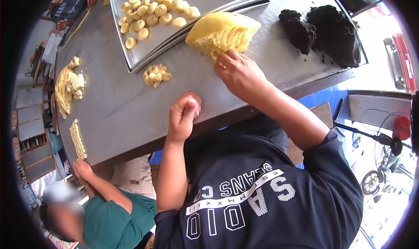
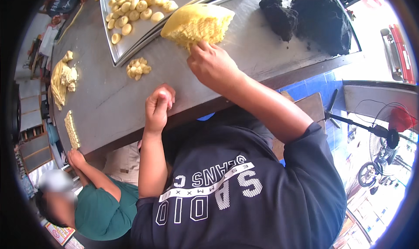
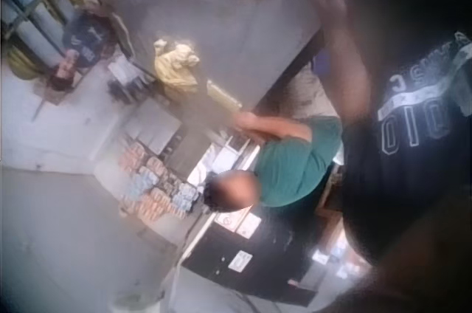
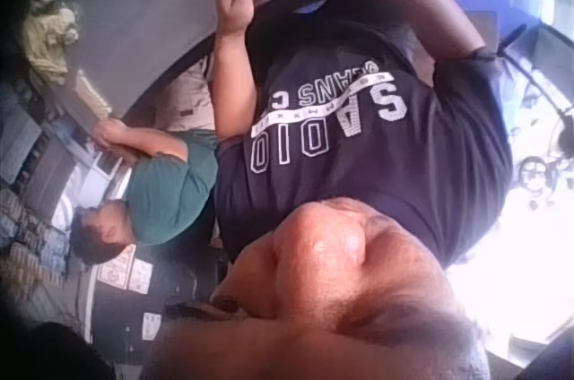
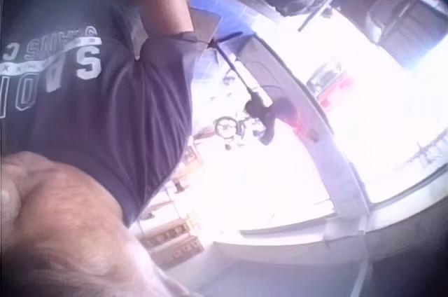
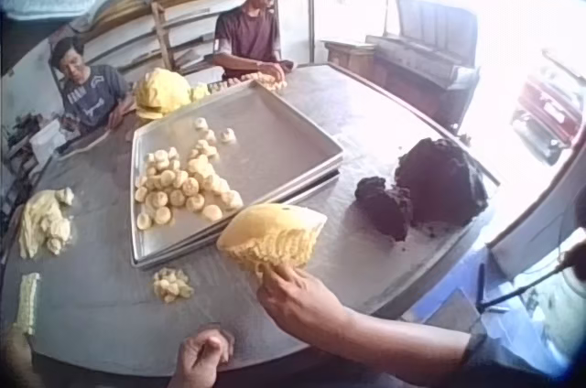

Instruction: The person shapes small pieces of yellow dough by hand on a metal table, filling them with a darker substance and placing them onto a metal tray.

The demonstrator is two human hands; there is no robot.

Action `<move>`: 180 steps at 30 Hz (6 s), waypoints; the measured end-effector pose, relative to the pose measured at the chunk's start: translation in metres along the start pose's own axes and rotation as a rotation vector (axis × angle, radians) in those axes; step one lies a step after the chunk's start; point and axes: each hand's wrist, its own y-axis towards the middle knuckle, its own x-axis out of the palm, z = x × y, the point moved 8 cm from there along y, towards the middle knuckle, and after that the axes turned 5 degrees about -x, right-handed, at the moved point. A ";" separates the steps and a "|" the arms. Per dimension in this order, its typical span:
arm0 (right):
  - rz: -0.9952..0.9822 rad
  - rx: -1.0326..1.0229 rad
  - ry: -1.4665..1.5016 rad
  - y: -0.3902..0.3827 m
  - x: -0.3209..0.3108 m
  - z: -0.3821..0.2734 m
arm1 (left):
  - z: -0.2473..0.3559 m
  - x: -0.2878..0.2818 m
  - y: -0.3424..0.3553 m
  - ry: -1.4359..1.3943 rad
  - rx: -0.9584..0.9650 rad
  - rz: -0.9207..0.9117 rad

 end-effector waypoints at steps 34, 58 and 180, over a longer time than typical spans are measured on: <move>-0.243 -0.119 -0.149 0.021 0.006 -0.040 | 0.052 -0.018 -0.032 0.895 0.059 0.120; -0.034 -0.179 0.014 0.065 0.015 -0.045 | 0.002 -0.052 -0.033 0.184 -0.044 0.311; 0.100 -0.004 0.343 -0.035 -0.005 -0.031 | 0.021 -0.040 -0.037 0.640 -0.178 0.056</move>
